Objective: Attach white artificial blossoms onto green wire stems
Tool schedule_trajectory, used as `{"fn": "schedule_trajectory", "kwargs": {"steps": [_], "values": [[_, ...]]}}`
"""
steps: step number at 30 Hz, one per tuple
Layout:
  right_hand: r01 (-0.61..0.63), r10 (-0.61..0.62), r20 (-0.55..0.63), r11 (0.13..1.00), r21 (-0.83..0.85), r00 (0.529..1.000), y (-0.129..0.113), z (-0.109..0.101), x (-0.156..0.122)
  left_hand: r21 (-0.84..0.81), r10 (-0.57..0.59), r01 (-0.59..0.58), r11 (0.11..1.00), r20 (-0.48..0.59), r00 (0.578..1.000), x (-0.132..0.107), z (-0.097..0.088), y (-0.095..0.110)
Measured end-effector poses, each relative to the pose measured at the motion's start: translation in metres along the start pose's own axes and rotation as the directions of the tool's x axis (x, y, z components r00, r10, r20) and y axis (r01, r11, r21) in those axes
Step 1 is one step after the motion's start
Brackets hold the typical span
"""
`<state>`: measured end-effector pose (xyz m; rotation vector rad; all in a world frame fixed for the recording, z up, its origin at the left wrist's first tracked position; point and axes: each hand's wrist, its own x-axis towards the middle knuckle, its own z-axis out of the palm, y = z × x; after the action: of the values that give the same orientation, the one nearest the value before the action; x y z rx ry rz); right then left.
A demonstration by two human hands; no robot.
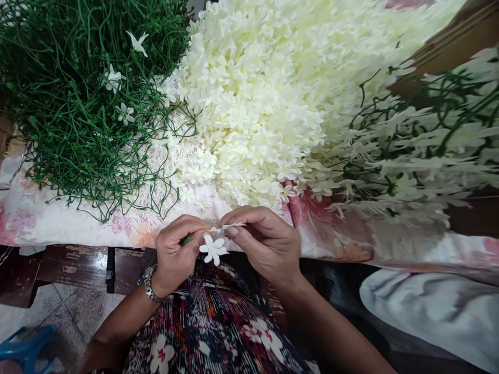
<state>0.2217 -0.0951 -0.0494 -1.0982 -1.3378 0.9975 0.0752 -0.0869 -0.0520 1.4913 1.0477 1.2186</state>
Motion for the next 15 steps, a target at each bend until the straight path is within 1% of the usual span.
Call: {"fn": "schedule_trajectory", "kwargs": {"steps": [2,3,5,6,8,10,15], "values": [[0.073,-0.074,-0.028,0.997,-0.024,0.997,0.001,0.000,0.001,-0.058,-0.045,0.044,0.997,-0.017,0.999,-0.001,0.002,-0.003],[0.113,-0.115,-0.065,0.993,-0.034,0.991,0.001,0.000,0.001,-0.078,-0.057,0.054,0.996,-0.040,0.998,-0.001,0.003,-0.004],[0.178,-0.185,-0.143,0.982,-0.061,0.972,0.000,0.001,0.001,-0.090,-0.049,0.039,0.995,-0.106,0.993,-0.002,0.004,-0.005],[0.203,-0.214,-0.158,0.976,-0.082,0.964,-0.001,0.001,0.001,-0.086,-0.033,0.022,0.996,-0.134,0.990,-0.001,0.004,-0.006],[0.239,-0.254,-0.119,0.962,-0.132,0.960,0.000,0.002,0.001,-0.069,-0.011,0.000,0.998,-0.148,0.989,-0.001,0.005,-0.005],[0.263,-0.277,-0.065,0.949,-0.173,0.959,0.003,0.005,0.001,-0.059,-0.015,0.007,0.998,-0.129,0.992,-0.001,0.004,-0.003],[0.311,-0.337,-0.071,0.917,-0.250,0.939,0.012,0.010,0.003,-0.090,-0.078,0.070,0.993,-0.085,0.993,-0.003,0.003,0.000]]}}
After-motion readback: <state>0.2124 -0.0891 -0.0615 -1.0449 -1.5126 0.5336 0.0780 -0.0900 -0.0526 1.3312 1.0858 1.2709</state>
